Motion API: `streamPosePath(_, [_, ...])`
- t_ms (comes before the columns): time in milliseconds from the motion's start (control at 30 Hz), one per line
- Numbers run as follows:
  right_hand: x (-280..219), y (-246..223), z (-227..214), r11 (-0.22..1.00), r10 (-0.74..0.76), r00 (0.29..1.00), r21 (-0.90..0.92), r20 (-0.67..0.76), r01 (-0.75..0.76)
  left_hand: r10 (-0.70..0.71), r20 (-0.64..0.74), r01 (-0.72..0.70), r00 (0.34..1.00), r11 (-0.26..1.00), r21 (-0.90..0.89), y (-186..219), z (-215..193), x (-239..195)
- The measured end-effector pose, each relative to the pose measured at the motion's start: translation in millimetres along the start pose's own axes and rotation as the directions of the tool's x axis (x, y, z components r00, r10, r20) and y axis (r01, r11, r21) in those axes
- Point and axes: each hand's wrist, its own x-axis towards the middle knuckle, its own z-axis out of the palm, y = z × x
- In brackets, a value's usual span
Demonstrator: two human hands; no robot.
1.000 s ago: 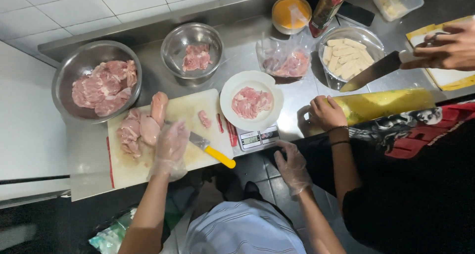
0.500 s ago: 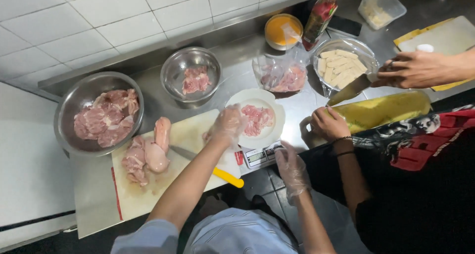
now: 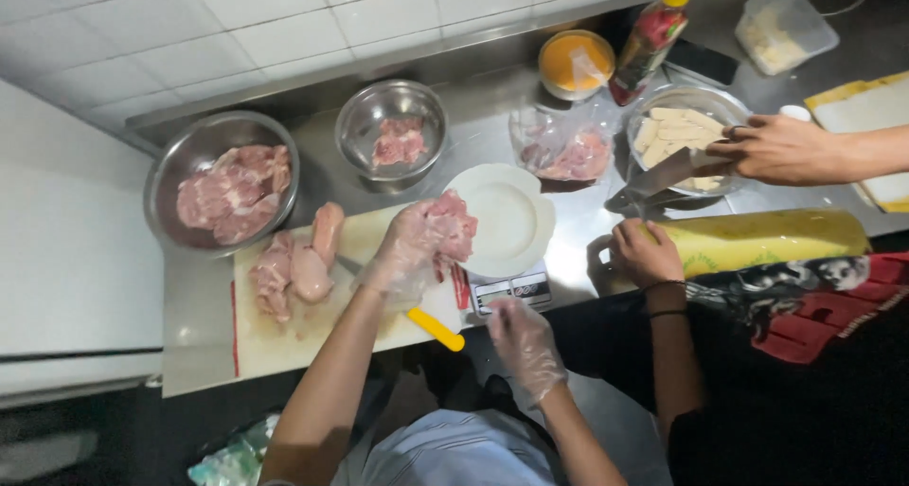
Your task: The person cuts raw meat on a cutting board using a knife, weighs portions on a digital scale, and places them into a bowl. The person also handles a plastic bag and a roll of plastic wrap.
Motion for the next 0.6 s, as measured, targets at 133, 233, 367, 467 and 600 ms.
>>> streamPosePath(133, [10.7, 3.4, 97.2, 0.846, -0.358, 0.870, -0.277, 0.340, 0.457, -0.077, 0.035, 0.082, 0.996, 0.786, -0.613, -45.8, -64.3, -59.8])
streamPosePath(233, [26.1, 24.7, 159.4, 0.580, -0.546, 0.800, -0.577, 0.249, 0.575, -0.028, -0.133, -0.055, 0.991, 0.813, -0.580, -86.9, -82.8, -114.0])
streamPosePath(367, [24.5, 41.2, 182.0, 0.363, -0.841, 0.540, -0.698, 0.041, 0.618, 0.035, -0.421, -0.086, 0.906, 0.991, -0.102, -238.8, -114.7, -36.2])
streamPosePath(467, [36.1, 53.0, 183.2, 0.388, -0.749, 0.651, -0.714, 0.123, 0.582, 0.116, -0.427, -0.303, 0.897, 0.864, -0.401, -50.5, -81.5, -184.5])
streamPosePath(600, [-25.3, -26.3, 72.1, 0.700, -0.513, 0.829, -0.450, 0.222, 0.554, -0.238, -0.307, -0.108, 0.922, 0.602, -0.791, -92.6, -47.7, -166.8])
